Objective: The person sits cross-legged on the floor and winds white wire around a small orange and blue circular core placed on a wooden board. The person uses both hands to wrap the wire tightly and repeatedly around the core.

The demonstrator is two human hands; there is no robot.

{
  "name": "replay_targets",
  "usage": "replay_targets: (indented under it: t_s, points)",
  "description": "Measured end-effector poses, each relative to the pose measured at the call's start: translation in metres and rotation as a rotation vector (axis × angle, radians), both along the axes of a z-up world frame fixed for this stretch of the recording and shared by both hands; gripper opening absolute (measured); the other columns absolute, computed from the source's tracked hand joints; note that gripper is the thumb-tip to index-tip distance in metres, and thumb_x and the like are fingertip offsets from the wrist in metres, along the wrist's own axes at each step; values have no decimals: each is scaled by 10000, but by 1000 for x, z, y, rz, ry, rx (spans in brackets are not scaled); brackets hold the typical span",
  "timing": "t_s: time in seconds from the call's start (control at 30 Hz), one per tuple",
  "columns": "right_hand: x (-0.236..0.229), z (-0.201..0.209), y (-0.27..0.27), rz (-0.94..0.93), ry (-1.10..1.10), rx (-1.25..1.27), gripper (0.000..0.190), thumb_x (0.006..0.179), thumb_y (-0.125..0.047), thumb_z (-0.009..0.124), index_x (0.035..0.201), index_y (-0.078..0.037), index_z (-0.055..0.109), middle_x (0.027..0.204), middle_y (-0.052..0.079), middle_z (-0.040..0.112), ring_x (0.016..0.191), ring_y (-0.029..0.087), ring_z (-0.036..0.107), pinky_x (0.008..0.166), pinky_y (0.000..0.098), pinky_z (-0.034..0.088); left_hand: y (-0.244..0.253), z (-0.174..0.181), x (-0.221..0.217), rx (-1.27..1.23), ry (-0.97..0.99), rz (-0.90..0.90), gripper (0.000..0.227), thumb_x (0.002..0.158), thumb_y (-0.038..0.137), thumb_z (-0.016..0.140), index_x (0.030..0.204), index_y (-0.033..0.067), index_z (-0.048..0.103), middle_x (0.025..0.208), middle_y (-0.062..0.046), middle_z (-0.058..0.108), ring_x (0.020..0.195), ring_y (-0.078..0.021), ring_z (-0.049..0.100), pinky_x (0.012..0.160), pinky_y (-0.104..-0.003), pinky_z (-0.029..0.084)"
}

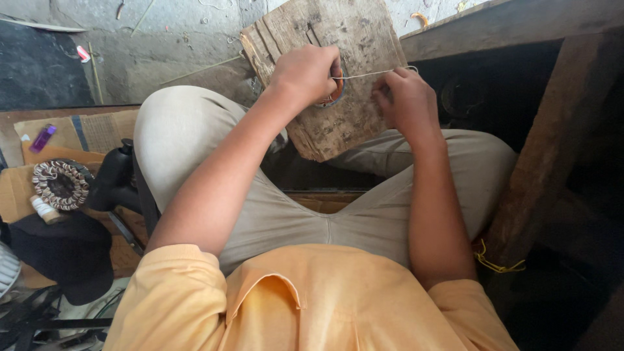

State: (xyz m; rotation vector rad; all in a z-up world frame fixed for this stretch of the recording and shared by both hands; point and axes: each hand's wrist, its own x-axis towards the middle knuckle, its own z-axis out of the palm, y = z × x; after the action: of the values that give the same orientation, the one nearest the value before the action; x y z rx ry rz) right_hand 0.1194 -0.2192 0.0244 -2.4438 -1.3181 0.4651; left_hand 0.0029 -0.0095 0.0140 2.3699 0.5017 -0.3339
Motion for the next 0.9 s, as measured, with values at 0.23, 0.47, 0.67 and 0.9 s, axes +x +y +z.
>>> replay_targets:
  t_s: [0.23,0.47,0.67,0.9]
  points:
    - [3,22,-8,183,-16,5,167,853,-93,804,982,-198,824,1032,25,696,992,283,620,865,414,527,2,1,-1,6,-9,19,147,801,157,751,944,181,732,886,-34,763,857,-255,737,753,-434,574]
    - [0,6,1,348,-44,81,245,704,-93,852,922,-200,822,1009,5,704,1066,276,621,929,401,527,2,3,1,13,21,11,156,802,147,749,952,186,733,888,-31,763,862,-253,736,767,-430,570]
    - [-1,0,1,226,71,77,173,761,-132,871,913,-138,788,951,52,705,1023,293,626,874,425,513,4,3,-1,13,-21,-1,145,806,150,756,947,179,739,894,-36,763,869,-255,732,771,-429,568]
    - [-1,8,2,1,383,287,138,918,-60,735,964,3,621,916,144,680,858,255,693,767,370,536,2,-1,0,169,-153,-40,67,819,120,747,848,180,757,855,-35,767,978,-286,693,894,-444,541]
